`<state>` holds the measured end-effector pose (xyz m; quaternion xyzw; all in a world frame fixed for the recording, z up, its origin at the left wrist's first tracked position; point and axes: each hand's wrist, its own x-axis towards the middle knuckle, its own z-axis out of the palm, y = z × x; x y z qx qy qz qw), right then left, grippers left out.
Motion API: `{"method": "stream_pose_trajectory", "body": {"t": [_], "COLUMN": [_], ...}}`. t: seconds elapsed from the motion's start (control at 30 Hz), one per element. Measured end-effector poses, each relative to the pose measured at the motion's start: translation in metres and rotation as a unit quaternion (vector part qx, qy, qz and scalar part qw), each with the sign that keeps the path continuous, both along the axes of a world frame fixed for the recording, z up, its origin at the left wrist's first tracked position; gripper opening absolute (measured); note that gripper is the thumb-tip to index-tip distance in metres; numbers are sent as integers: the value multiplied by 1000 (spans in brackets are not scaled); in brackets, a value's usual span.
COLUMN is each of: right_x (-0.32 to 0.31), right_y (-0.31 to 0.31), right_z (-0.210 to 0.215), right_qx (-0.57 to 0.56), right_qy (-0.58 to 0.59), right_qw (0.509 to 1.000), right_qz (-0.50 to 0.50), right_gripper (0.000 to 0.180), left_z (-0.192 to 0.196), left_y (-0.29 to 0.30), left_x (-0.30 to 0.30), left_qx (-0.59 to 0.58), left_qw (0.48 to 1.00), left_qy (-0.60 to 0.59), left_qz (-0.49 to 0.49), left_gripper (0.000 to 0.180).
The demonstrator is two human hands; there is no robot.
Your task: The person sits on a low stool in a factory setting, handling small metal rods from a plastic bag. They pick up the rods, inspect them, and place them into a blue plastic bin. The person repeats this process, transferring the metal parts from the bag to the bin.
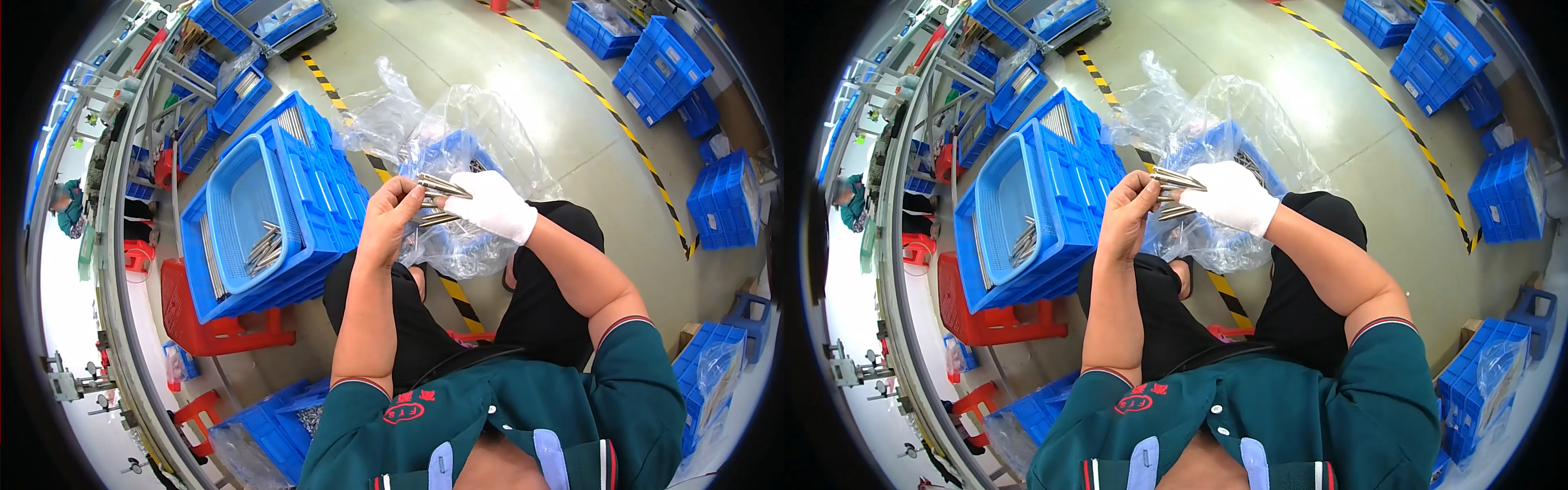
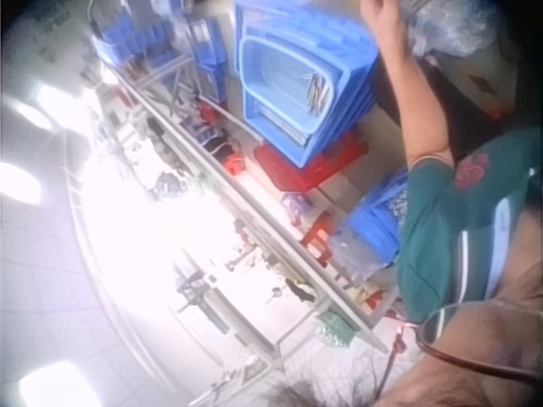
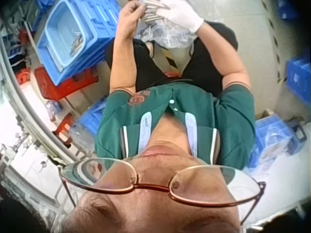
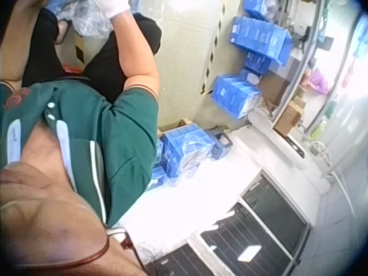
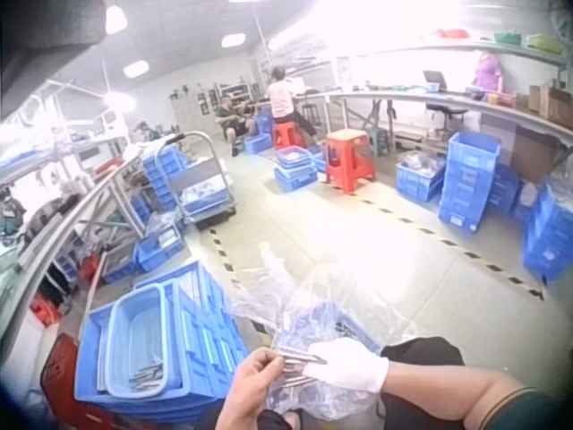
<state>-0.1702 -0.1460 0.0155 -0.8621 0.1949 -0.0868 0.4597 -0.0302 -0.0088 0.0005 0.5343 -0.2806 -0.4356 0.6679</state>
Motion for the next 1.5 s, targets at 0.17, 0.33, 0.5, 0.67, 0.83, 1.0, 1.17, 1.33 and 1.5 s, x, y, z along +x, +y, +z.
{"method": "stream_pose_trajectory", "body": {"t": [0.17, 0.33, 0.5, 0.67, 0.83, 1.0, 1.17, 1.33, 1.5], "right_x": [-1, -3, -2, 0, -2, -3, -3, -4, -7], "right_y": [-1, 0, 1, -2, -5, -1, -2, -2, -5], "right_z": [4, 2, 1, -5, 0, 5, 5, 4, 9], "right_qx": [-31, -51, -55, -26, 275, 363, 376, 375, 360], "right_qy": [-1, -12, -17, -36, 8, 22, 19, 14, 27], "right_qw": [999, 999, 998, 999, 961, 929, 924, 924, 928], "right_qz": [16, 16, 5, 19, 34, 67, 71, 73, 88], "right_gripper": [34, 33, 33, 34, 35, 35, 34, 32, 31], "left_z": [6, 7, 5, -1, 3, 3, 7, 2, 6], "left_y": [3, 2, 0, 1, 4, 6, 9, 10, 12], "left_x": [0, -2, -5, 0, 8, 8, 10, 13, 15], "left_qx": [16, 7, 29, 48, 5, -6, -9, -6, -3], "left_qw": [999, 1000, 999, 989, 991, 998, 1000, 1000, 1000], "left_qy": [-42, -16, -23, -107, -55, -22, -5, 2, 9], "left_qz": [10, 8, 26, 93, 120, 62, 30, 21, 3], "left_gripper": [13, 12, 11, 11, 17, 19, 19, 17, 17]}}
